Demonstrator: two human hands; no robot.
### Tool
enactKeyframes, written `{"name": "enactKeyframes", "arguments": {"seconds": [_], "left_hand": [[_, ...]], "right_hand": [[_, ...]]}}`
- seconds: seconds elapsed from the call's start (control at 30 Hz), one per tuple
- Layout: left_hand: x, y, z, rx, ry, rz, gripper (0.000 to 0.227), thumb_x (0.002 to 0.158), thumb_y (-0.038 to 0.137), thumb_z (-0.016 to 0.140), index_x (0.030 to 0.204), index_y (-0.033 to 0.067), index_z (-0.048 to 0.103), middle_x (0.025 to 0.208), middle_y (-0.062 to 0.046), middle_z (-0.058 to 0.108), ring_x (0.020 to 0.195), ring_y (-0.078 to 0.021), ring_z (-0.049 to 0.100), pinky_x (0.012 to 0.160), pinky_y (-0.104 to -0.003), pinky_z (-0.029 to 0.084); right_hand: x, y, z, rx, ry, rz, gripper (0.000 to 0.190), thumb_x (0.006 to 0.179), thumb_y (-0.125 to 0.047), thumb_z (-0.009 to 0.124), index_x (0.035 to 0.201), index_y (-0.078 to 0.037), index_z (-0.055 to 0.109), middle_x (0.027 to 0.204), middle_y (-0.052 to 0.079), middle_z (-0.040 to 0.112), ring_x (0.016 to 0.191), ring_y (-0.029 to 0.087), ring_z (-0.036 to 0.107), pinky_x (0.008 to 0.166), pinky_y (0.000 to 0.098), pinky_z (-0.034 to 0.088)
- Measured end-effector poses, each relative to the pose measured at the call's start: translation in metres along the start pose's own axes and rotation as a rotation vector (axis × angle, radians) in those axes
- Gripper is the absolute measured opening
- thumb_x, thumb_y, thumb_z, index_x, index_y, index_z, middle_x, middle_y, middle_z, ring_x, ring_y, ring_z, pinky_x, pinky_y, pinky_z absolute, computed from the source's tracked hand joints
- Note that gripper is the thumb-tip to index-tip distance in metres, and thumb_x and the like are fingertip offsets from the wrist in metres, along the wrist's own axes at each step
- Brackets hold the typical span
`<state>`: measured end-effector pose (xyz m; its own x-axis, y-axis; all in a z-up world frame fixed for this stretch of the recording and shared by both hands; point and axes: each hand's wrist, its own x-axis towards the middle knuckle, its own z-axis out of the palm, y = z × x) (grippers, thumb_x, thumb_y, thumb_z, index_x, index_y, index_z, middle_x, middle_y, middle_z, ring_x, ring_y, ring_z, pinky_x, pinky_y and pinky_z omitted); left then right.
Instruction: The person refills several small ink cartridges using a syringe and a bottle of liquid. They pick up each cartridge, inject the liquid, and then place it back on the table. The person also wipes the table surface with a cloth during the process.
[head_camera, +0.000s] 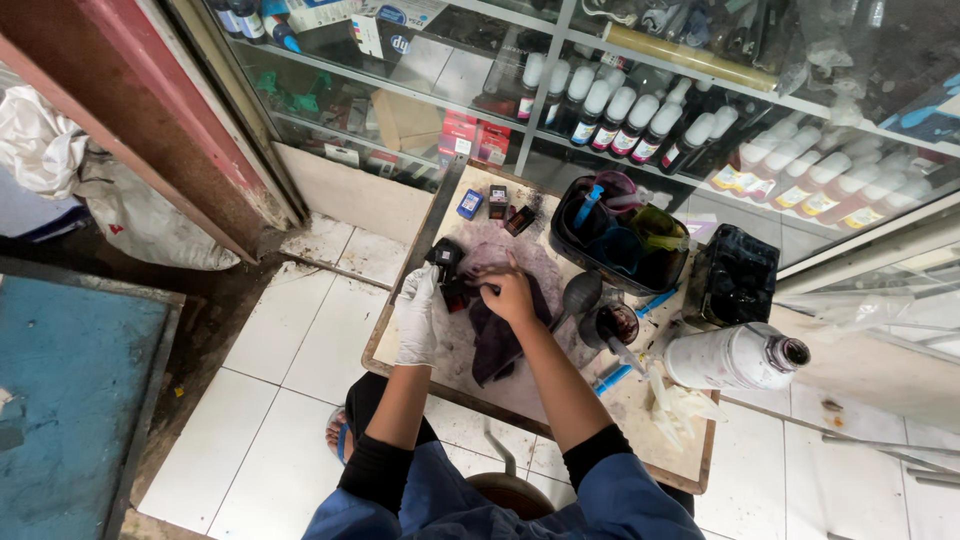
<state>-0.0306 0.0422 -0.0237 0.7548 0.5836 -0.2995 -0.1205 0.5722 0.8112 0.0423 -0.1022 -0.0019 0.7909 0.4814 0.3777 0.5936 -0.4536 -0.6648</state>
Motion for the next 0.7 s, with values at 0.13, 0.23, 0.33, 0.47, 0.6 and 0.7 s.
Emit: {"name": "enactKeyframes", "arguments": {"seconds": [0.13,0.23,0.33,0.47,0.6,0.7], "left_hand": [[-0.007,-0.002,-0.003,-0.096,0.029,-0.046,0.015,0.089,0.022,0.08,0.098,0.0133,0.071,0.085,-0.006,0.074,0.08,-0.0154,0.071,0.074,-0.028,0.058],[-0.005,-0.008,-0.008,-0.09,0.04,-0.049,0.016,0.089,0.022,0.08,0.098,0.0132,0.071,0.085,-0.007,0.074,0.079,-0.0154,0.072,0.073,-0.027,0.058],[-0.006,-0.016,-0.011,-0.15,0.071,-0.061,0.017,0.09,0.023,0.08,0.1,0.014,0.07,0.087,-0.009,0.074,0.079,-0.0181,0.074,0.07,-0.029,0.06],[-0.018,-0.022,-0.006,-0.225,0.14,-0.073,0.018,0.09,0.025,0.079,0.102,0.0149,0.069,0.09,-0.01,0.075,0.082,-0.0188,0.074,0.069,-0.029,0.061],[-0.029,-0.014,-0.011,-0.153,0.127,-0.044,0.016,0.09,0.025,0.079,0.1,0.015,0.07,0.089,-0.006,0.074,0.082,-0.013,0.071,0.071,-0.024,0.059],[-0.029,-0.014,-0.017,-0.033,0.122,0.003,0.013,0.09,0.026,0.08,0.097,0.0193,0.071,0.09,0.001,0.074,0.082,-0.0058,0.067,0.072,-0.02,0.056]], "right_hand": [[-0.012,0.002,0.003,0.062,0.019,-0.039,0.019,0.073,-0.003,0.066,0.066,-0.019,0.075,0.075,0.001,0.077,0.091,0.019,0.076,0.124,0.0426,0.018],[-0.027,0.002,-0.001,0.175,0.029,-0.097,0.021,0.073,0.006,0.061,0.061,-0.009,0.07,0.071,0.009,0.075,0.086,0.026,0.076,0.124,0.0489,0.017],[-0.041,0.008,-0.001,0.238,-0.016,-0.095,0.022,0.073,0.007,0.059,0.059,-0.007,0.068,0.069,0.01,0.074,0.084,0.029,0.075,0.119,0.0501,0.026],[-0.052,0.016,0.003,0.429,-0.15,0.017,0.021,0.07,0.004,0.056,0.06,-0.006,0.072,0.059,0.012,0.069,0.068,0.032,0.071,0.096,0.0483,0.052],[-0.051,0.038,-0.016,0.842,-0.097,0.217,0.028,0.071,-0.014,0.053,0.068,0.003,0.075,0.06,0.019,0.069,0.073,0.029,0.069,0.093,0.0456,0.051],[-0.04,0.005,-0.052,1.756,0.007,0.178,0.023,0.086,-0.033,0.053,0.071,-0.016,0.055,0.074,0.009,0.063,0.083,0.029,0.06,0.099,0.0424,0.04]]}}
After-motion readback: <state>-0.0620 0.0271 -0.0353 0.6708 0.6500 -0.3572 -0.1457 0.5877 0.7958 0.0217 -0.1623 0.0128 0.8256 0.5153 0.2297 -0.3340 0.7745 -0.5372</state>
